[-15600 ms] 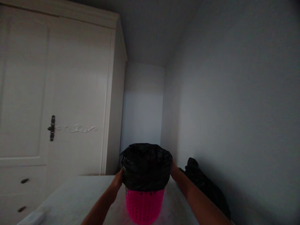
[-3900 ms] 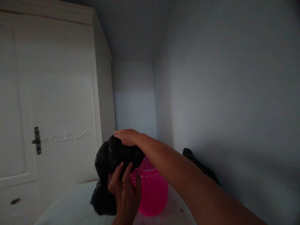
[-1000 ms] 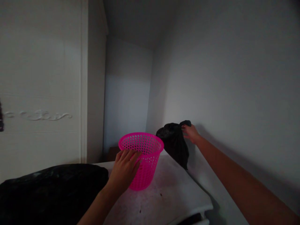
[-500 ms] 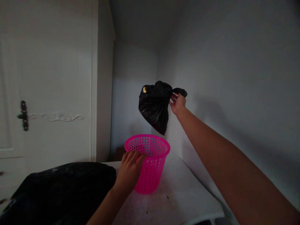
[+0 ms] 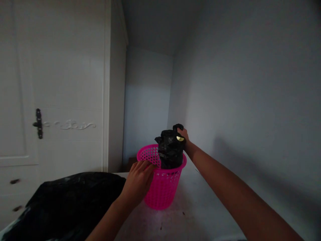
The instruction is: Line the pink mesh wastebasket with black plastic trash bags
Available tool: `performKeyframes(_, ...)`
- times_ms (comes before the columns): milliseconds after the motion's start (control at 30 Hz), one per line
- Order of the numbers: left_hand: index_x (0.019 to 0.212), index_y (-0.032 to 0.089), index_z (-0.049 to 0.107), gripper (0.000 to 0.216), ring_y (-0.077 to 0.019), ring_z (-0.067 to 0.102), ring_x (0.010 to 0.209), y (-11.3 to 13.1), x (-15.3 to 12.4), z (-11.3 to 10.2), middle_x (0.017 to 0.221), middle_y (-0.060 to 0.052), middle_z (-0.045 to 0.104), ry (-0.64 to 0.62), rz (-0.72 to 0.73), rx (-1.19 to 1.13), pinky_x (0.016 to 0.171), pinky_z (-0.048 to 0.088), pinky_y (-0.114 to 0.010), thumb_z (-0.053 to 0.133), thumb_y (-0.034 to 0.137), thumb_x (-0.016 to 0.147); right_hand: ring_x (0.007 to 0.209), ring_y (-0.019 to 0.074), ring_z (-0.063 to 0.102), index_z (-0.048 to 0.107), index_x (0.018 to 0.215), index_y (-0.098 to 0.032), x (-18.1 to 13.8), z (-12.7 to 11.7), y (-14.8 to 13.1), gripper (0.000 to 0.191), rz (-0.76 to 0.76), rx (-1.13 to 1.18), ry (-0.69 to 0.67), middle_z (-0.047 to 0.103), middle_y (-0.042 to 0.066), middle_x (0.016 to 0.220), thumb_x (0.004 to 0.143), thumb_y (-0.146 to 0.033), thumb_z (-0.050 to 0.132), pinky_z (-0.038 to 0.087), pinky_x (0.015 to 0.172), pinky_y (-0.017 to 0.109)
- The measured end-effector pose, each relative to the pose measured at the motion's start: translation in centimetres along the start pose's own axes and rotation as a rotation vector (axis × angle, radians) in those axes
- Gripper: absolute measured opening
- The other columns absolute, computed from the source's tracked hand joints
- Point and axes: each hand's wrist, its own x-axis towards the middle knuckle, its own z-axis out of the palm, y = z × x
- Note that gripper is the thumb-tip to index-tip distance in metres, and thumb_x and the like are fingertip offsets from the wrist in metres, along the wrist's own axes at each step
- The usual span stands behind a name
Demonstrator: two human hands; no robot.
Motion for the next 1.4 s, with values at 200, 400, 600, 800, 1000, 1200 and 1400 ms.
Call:
performKeyframes(200,0.115,0.024,0.064,0.027,-0.0303,0.069,0.107,0.2,0.6,-0.6,0.114,-0.009,0.073,0.023,-0.005,-0.111,0.091,0.054,-0.046,0.069,0.043,0.096,0.091,0.0228,0.064,0.074,0.093,-0.022,-2.8,0.6,1.6,0.025,0.038,-0.057,-0.008,0.075,0.003,0.088,0.080,-0.036,0.059,0.048,0.077,0.029)
performKeyframes(400,0.098,0.023,0.055,0.017,-0.0220,0.064,0.093,1.7,3.2,-1.2,0.099,-0.007,0.065,0.358,-0.052,-0.144,0.087,0.054,-0.039,0.045,0.034,0.108,0.075,0.0202,0.059,0.069,0.072,-0.019,-3.9,1.4,1.9,0.024,0.066,-0.010,-0.087,0.066,0.002,0.070,0.076,-0.042,0.062,0.043,0.067,0.029)
performKeyframes(600,0.120,0.020,0.065,0.023,-0.0313,0.069,0.110,1.8,8.0,-0.7,0.120,-0.014,0.072,-0.110,-0.022,0.160,0.093,0.056,-0.047,0.056,0.031,0.102,0.067,0.0176,0.055,0.068,0.075,-0.019,-4.1,1.8,1.1,0.027,0.103,0.106,-0.111,0.063,0.000,0.067,0.074,-0.045,0.060,0.039,0.060,0.028)
performKeyframes(800,0.108,0.014,0.069,0.031,-0.0354,0.070,0.108,0.7,9.7,-0.4,0.114,-0.022,0.072,-0.230,-0.144,0.341,0.086,0.056,-0.048,0.052,-0.001,0.087,0.068,0.0169,0.058,0.065,0.077,-0.020,-4.8,0.8,0.9,0.021,0.129,0.219,-0.110,0.064,0.000,0.071,0.070,-0.039,0.059,0.043,0.061,0.027)
performKeyframes(1000,0.110,0.016,0.061,0.022,-0.0293,0.064,0.107,2.8,10.5,-0.4,0.110,-0.014,0.068,0.120,-0.054,0.172,0.096,0.053,-0.044,0.048,0.009,0.093,0.070,0.0175,0.060,0.067,0.081,-0.021,-5.6,0.3,1.0,0.021,0.160,0.277,-0.077,0.066,0.000,0.076,0.068,-0.036,0.061,0.046,0.061,0.028)
performKeyframes(1200,0.111,0.016,0.067,0.034,-0.0313,0.072,0.103,1.6,11.9,2.5,0.110,-0.018,0.077,-0.106,-0.247,-0.185,0.093,0.055,-0.044,0.062,0.045,0.096,0.075,0.0163,0.062,0.070,0.085,-0.021,-6.7,0.5,0.1,0.025,0.125,0.414,-0.218,0.070,-0.001,0.081,0.064,-0.034,0.074,0.047,0.063,0.026)
performKeyframes(1400,0.083,0.019,0.072,0.011,-0.0251,0.073,0.086,-1.6,12.0,4.3,0.086,-0.008,0.079,-0.141,-0.316,-0.355,0.085,0.058,-0.038,0.063,0.014,0.083,0.085,0.0157,0.067,0.074,0.104,-0.023,-6.9,-1.0,1.4,0.046,0.036,0.357,-0.477,0.074,0.001,0.099,0.060,-0.022,0.086,0.053,0.076,0.029)
